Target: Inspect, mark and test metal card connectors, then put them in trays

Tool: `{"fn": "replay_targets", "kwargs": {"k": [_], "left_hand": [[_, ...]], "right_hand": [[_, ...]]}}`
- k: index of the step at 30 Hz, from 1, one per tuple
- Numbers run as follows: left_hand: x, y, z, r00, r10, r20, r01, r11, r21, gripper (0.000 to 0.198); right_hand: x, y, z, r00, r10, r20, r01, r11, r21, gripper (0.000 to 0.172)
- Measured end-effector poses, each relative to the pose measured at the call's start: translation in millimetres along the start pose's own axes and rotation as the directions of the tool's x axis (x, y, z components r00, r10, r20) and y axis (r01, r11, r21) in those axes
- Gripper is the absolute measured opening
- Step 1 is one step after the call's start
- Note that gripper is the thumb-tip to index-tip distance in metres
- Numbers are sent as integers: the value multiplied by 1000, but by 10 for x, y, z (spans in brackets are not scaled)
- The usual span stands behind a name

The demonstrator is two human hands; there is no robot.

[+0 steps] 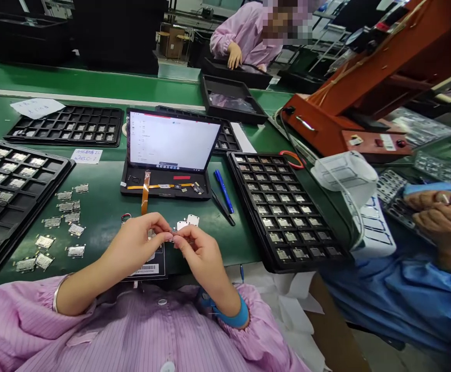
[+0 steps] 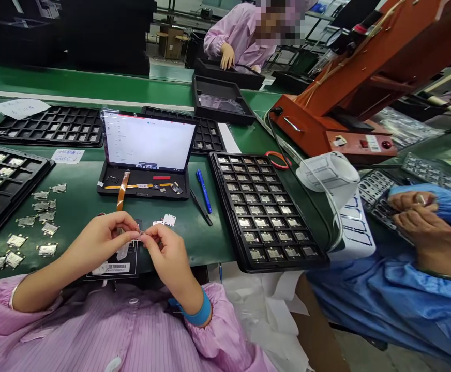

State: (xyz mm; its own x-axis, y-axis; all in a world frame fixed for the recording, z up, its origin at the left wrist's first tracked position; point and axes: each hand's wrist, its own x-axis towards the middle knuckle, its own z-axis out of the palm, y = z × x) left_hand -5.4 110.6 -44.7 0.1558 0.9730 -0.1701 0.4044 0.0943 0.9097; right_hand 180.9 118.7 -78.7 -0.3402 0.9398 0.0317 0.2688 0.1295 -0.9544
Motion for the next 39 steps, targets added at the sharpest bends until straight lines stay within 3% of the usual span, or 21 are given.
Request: {"fn": "replay_targets", "kwargs": {"k": [3,7,10,13,16,20,24,28,31,39], "left_hand": [[79,2,-1,1000,1,6,-1,1000,-10,9],[200,-26,-35,993,58,-105,-46,993,108,13],[256,32,13,992,123,10,-123,985,123,23],[283,102,38,988,71,138,-89,987,130,10],[359,83,-15,992,84,90,-100,977,189,11],[575,-72,-13,966,258,0,-228,853,469,19],[679,-128,158,935,344,89,-325,727,605,28],[560,-45,293,923,365,121,-344,645,682,29],[496,-23,363,931,331,154,-339,627,701,17],[572,-63,440,957,246,151,-282,685,672,12]], "right_hand": [[1,23,-89,999,10,-49,-11,1000,-9,19],[46,104,-245,980,38,-198,-47,998,-41,20],[71,114,-221,994,43,-97,-47,998,-41,20],[65,97,-176,999,36,-35,-38,998,-55,20],[79,126,-271,994,12,-110,-21,996,-82,21],[193,241,-461,964,52,-261,-65,997,-40,23],[331,312,-417,967,216,-136,-190,965,181,35],[375,308,-355,958,272,-89,-241,935,260,36],[366,298,-407,961,255,-107,-222,942,251,36],[173,293,-439,971,50,-234,-30,995,91,34]]}}
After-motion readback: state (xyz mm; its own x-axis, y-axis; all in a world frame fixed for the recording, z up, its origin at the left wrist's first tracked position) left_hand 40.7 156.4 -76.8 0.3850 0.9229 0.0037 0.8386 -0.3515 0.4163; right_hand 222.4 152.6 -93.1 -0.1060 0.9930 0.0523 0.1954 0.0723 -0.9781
